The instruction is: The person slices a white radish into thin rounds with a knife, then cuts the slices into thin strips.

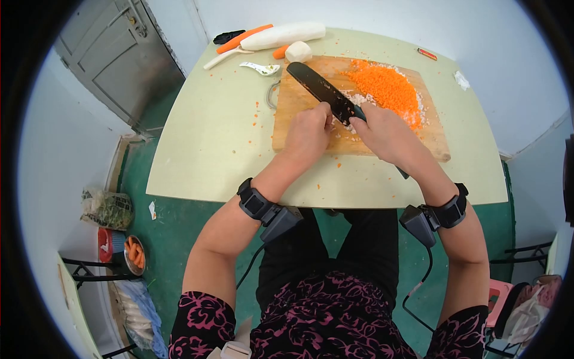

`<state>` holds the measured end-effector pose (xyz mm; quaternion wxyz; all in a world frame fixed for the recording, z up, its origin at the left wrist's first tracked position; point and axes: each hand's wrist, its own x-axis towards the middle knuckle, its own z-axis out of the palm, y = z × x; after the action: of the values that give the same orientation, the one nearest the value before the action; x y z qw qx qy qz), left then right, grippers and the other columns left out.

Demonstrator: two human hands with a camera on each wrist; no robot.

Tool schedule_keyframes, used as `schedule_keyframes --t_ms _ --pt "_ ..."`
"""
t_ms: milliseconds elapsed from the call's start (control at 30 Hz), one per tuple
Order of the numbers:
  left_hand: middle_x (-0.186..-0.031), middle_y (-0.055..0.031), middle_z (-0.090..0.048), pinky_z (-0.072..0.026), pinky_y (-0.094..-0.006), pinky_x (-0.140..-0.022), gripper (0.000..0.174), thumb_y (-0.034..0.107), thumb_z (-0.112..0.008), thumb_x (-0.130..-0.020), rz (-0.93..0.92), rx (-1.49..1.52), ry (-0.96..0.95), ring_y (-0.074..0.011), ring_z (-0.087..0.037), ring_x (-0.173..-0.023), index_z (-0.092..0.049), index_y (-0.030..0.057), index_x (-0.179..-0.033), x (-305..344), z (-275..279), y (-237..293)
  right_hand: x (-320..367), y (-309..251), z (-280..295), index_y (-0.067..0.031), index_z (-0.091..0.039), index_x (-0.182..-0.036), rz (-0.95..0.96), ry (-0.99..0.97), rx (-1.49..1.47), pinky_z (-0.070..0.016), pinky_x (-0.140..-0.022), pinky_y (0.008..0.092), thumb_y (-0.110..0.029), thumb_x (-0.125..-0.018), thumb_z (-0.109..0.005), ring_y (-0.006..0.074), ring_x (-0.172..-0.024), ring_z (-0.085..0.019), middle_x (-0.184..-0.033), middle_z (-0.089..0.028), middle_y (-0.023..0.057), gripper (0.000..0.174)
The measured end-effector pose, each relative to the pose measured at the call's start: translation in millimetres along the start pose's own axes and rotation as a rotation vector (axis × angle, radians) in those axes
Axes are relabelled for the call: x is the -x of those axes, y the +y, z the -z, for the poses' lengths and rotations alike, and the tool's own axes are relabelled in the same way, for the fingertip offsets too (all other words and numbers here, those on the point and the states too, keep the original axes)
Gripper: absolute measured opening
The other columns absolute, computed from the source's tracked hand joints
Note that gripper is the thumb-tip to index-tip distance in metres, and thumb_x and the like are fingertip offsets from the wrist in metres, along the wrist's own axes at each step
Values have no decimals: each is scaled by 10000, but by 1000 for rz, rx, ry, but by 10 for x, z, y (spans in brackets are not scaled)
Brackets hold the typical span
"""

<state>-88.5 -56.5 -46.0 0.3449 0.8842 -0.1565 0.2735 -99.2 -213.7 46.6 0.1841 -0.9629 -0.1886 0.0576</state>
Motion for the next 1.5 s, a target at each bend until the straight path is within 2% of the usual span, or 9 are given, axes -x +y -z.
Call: schedule_keyframes --t_ms 233,333,433,533,1033,1233,1333,1433,1500 --pt "-642 -187 -562 -439 -465 -562 116 -57 -566 -714 -102 -99 -1 -383 -572 -633 -474 7 -739 37 11 48 -12 99 -202 43 -516 -880 93 31 79 -451 -682 472 -267 -913 -487 397 -759 -586 -757 -591 234 314" --pt "-630 -176 -567 -439 -438 -535 141 -45 -608 -703 -59 -98 27 -371 -571 -608 -483 19 -721 33 -29 1 -56 104 -180 51 -521 -888 144 21 103 -455 -676 469 -260 -909 -496 395 -746 -588 -747 -590 234 313" --pt "-633 -170 -573 -442 -434 -536 136 -35 -611 -705 -9 -125 2 -366 -578 -617 -490 24 -726 30 -22 -4 -87 20 -23 48 -522 -889 10 -102 -11 -457 -670 464 -256 -906 -503 387 -738 -590 -747 -589 234 305" --pt "-633 -161 -578 -448 -428 -539 136 -24 -620 -702 -14 -160 8 -358 -585 -620 -497 25 -730 25 -40 -28 -140 170 -108 43 -519 -890 44 38 -24 -459 -664 458 -259 -906 -507 383 -728 -591 -741 -589 232 302" --pt "-613 -165 -555 -432 -436 -524 155 -46 -612 -689 -89 -76 67 -364 -570 -606 -480 29 -716 30 -53 4 -18 65 -185 35 -507 -862 106 72 68 -445 -654 488 -242 -899 -508 417 -755 -582 -744 -594 245 279" --pt "-645 -160 -579 -448 -411 -540 135 -44 -607 -704 -23 -65 15 -344 -585 -619 -488 15 -730 20 -19 34 -74 55 -149 38 -511 -877 85 -6 20 -476 -555 422 -238 -903 -500 333 -551 -596 -679 -590 226 278" --pt "-681 -156 -601 -463 -379 -561 100 -37 -602 -726 85 37 -4 -311 -606 -638 -523 14 -759 6 -3 14 -163 182 -14 33 -516 -900 -37 -63 -132 -475 -491 349 -245 -891 -514 231 -434 -556 -594 -558 145 277" --pt "-715 -153 -618 -475 -349 -585 86 -35 -593 -742 73 -57 102 -290 -620 -662 -561 19 -801 -44 32 -8 -69 266 144 17 -519 -918 -164 -54 -374 -454 -477 287 -234 -874 -533 153 -447 -530 -582 -512 63 256" --pt "-717 -147 -618 -478 -336 -597 74 -11 -615 -746 34 -78 114 -279 -612 -651 -581 11 -808 -82 62 -53 -27 368 177 6 -525 -931 -92 80 -356 -438 -475 265 -212 -874 -533 118 -468 -512 -598 -493 38 226"
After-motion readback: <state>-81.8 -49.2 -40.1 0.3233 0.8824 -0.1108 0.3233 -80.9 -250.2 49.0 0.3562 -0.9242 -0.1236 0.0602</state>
